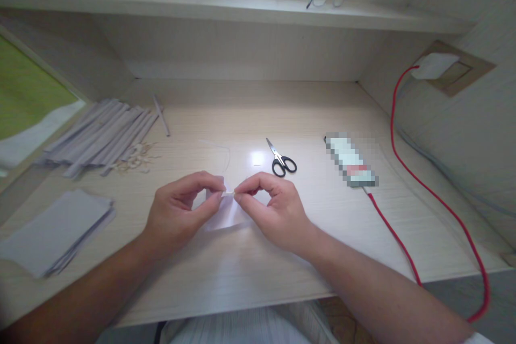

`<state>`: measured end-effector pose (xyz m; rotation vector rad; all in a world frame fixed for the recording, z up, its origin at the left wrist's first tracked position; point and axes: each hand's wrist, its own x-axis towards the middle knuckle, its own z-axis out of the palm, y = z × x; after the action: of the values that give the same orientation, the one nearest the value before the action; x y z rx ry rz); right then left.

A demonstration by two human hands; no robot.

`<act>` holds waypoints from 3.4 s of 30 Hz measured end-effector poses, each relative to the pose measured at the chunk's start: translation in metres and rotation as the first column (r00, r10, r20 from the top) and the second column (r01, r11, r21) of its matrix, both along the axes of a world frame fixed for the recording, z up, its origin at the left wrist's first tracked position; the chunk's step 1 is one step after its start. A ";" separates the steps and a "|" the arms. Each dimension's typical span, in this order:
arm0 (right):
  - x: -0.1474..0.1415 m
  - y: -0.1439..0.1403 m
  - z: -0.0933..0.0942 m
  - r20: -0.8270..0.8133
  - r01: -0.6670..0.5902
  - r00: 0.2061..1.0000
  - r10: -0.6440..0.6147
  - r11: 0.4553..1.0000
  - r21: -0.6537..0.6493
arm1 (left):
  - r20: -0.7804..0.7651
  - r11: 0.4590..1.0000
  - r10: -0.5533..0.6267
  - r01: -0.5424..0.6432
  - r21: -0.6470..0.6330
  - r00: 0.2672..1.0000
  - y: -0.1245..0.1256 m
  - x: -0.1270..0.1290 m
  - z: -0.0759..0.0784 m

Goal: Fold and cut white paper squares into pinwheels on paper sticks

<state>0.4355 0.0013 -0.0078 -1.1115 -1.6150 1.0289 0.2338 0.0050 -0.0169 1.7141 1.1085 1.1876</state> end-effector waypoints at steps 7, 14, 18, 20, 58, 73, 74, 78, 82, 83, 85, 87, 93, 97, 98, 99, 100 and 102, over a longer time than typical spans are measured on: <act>-0.002 0.000 0.000 0.012 0.005 1.000 -0.006 0.999 0.037 | 0.046 0.997 0.009 -0.005 -0.082 0.999 0.002 -0.001 -0.002; -0.003 -0.001 0.000 0.037 0.016 0.999 -0.019 0.997 0.071 | 0.079 0.991 0.014 -0.003 -0.132 0.997 0.003 0.001 0.001; -0.003 -0.001 0.000 0.045 0.023 0.999 -0.027 0.997 0.072 | 0.097 0.990 0.008 0.005 -0.138 0.995 0.003 0.001 0.002; -0.003 0.000 0.000 0.047 0.020 0.999 -0.024 0.997 0.069 | 0.095 0.991 0.011 0.002 -0.133 0.995 0.003 0.001 0.001; -0.001 0.001 -0.001 0.189 -0.103 0.979 0.082 0.989 0.107 | -0.240 0.996 0.010 0.011 0.085 0.971 0.005 -0.003 0.011; -0.002 0.003 -0.002 0.033 -0.091 0.995 0.094 0.992 -0.093 | -0.251 0.991 -0.004 0.037 0.126 0.968 0.004 -0.003 0.010; -0.002 0.003 -0.003 0.015 -0.095 0.995 0.098 0.989 -0.113 | -0.256 0.991 -0.005 0.039 0.130 0.967 0.004 -0.003 0.010; -0.001 0.003 -0.004 -0.009 -0.115 0.993 0.115 0.984 -0.133 | -0.267 0.989 -0.021 0.059 0.134 0.963 0.004 -0.004 0.010; -0.002 0.003 -0.002 -0.016 -0.137 0.991 0.136 0.984 -0.112 | -0.272 0.987 -0.039 0.079 0.137 0.962 0.004 -0.005 0.011; -0.002 0.004 -0.001 -0.019 -0.141 0.990 0.140 0.984 -0.106 | -0.271 0.988 -0.040 0.079 0.136 0.962 0.004 -0.005 0.011; -0.002 0.004 -0.001 -0.025 -0.144 0.990 0.142 0.985 -0.099 | -0.269 0.988 -0.040 0.077 0.130 0.962 0.003 -0.004 0.011; -0.002 0.004 -0.003 -0.031 -0.146 0.989 0.144 0.984 -0.101 | -0.261 0.989 -0.034 0.070 0.133 0.965 0.003 -0.004 0.010; -0.002 0.004 -0.004 -0.022 -0.144 0.990 0.143 0.984 -0.102 | -0.252 0.987 -0.032 0.070 0.143 0.967 0.003 -0.003 0.009; -0.002 0.003 -0.002 -0.015 -0.131 0.991 0.130 0.987 -0.093 | -0.237 0.988 -0.019 0.055 0.146 0.971 0.003 -0.003 0.009; -0.002 0.004 -0.002 -0.020 -0.129 0.992 0.128 0.987 -0.098 | -0.227 0.989 -0.009 0.043 0.143 0.974 0.002 -0.004 0.009; -0.002 0.004 -0.002 -0.029 -0.130 0.991 0.128 0.986 -0.103 | -0.215 0.991 0.001 0.029 0.134 0.977 0.002 -0.004 0.009; -0.002 0.004 -0.003 -0.040 -0.134 0.991 0.131 0.985 -0.108 | -0.203 0.992 0.010 0.015 0.123 0.979 0.002 -0.004 0.009; -0.002 0.005 -0.004 -0.069 -0.144 0.988 0.136 0.982 -0.122 | -0.186 0.996 0.024 -0.006 0.092 0.982 0.002 -0.005 0.009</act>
<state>0.4331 0.0062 -0.0114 -1.0506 -1.6161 1.2607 0.2293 0.0074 -0.0080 1.9222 1.1960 1.1189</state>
